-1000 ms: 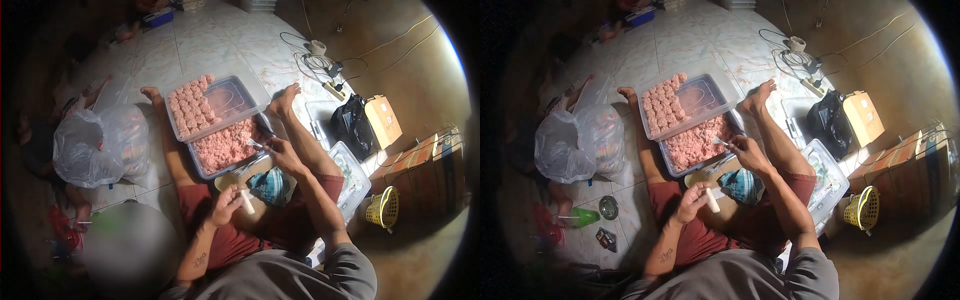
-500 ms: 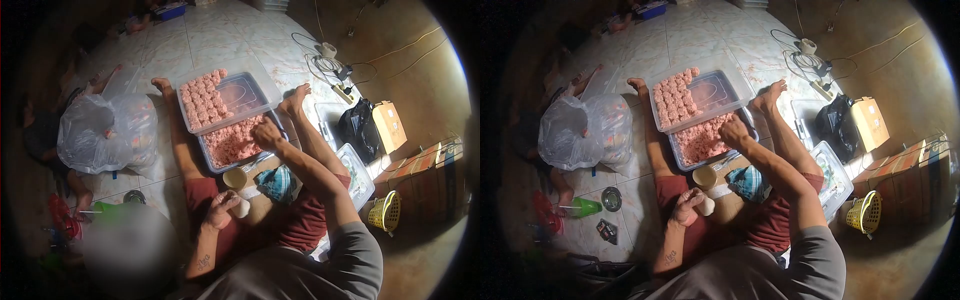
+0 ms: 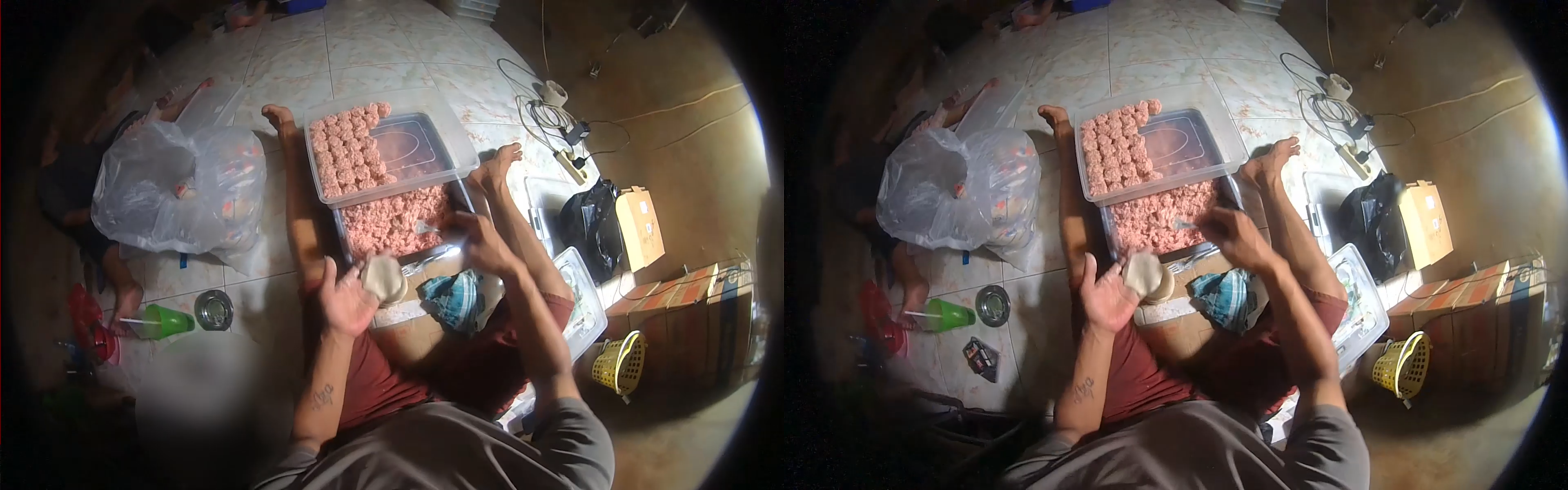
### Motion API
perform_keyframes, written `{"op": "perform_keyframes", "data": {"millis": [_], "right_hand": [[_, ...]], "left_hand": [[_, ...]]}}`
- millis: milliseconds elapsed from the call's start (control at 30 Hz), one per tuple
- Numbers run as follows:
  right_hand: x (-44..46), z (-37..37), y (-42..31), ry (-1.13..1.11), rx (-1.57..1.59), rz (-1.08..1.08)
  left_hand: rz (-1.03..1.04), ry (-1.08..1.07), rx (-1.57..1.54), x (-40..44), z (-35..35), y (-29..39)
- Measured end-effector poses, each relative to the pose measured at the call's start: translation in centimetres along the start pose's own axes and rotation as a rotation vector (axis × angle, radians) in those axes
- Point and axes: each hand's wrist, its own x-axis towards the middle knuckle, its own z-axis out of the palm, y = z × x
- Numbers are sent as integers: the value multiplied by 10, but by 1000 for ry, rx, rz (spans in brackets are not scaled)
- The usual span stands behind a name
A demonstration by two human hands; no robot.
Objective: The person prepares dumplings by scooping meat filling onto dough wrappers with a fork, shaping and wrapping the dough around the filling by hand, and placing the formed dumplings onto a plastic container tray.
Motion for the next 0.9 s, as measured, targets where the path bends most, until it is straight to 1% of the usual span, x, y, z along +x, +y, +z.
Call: {"op": "perform_keyframes", "data": {"millis": [67,100,133,200,233,267,300,333,400,433,467,533,567,600,633,667,700,733,767,800,867,900], "right_hand": [[-24,24,-22,110,77,28],[-35,35,-22,98,69,65],[-44,60,3,163,67,-60],[-55,84,-6,151,-107,6],[-56,88,-10,146,-105,10],[-56,91,-15,135,-79,-39],[-57,96,-18,121,-49,-81],[-60,106,-14,110,-42,-71],[-59,120,0,-21,-25,-95],[-58,114,-7,-53,-129,-107],[-57,106,-5,-69,-133,-103],[-56,88,-1,-171,-403,-132],[-49,69,-31,-211,-432,-166],[-43,59,-25,-267,-525,-67],[-27,49,-41,-166,-507,-151],[-13,42,-35,-92,-641,-212],[2,39,-31,-49,-734,-248],[18,40,-18,-7,-854,-183],[34,42,2,-2,-919,-207],[48,45,19,-4,-928,-210],[71,57,49,-174,-1066,-220],[74,72,71,-243,-1089,-234]], "left_hand": [[61,9,-86,19,0,-1],[65,12,-84,24,9,-3],[91,-14,-81,25,25,-8],[116,-34,-77,19,41,-11],[141,-74,-37,14,44,-10],[170,-116,2,11,43,-8],[204,-30,-68,8,36,-7],[209,-14,-71,4,28,-7],[185,-104,-30,3,14,-5],[224,-83,-115,0,2,1],[235,-79,-127,-4,-10,7],[319,-49,-298,-15,-31,19],[372,-24,-218,-19,-33,25],[398,70,-124,-24,-27,31],[335,7,-108,-28,-30,38],[273,-57,-92,-30,-33,42],[212,-4,-58,-32,-27,39],[148,46,-21,-33,-19,34],[124,65,-5,-33,-16,23],[90,114,17,-37,-9,14],[39,175,52,-39,-13,-3],[6,208,-10,-39,-18,-10]]}}
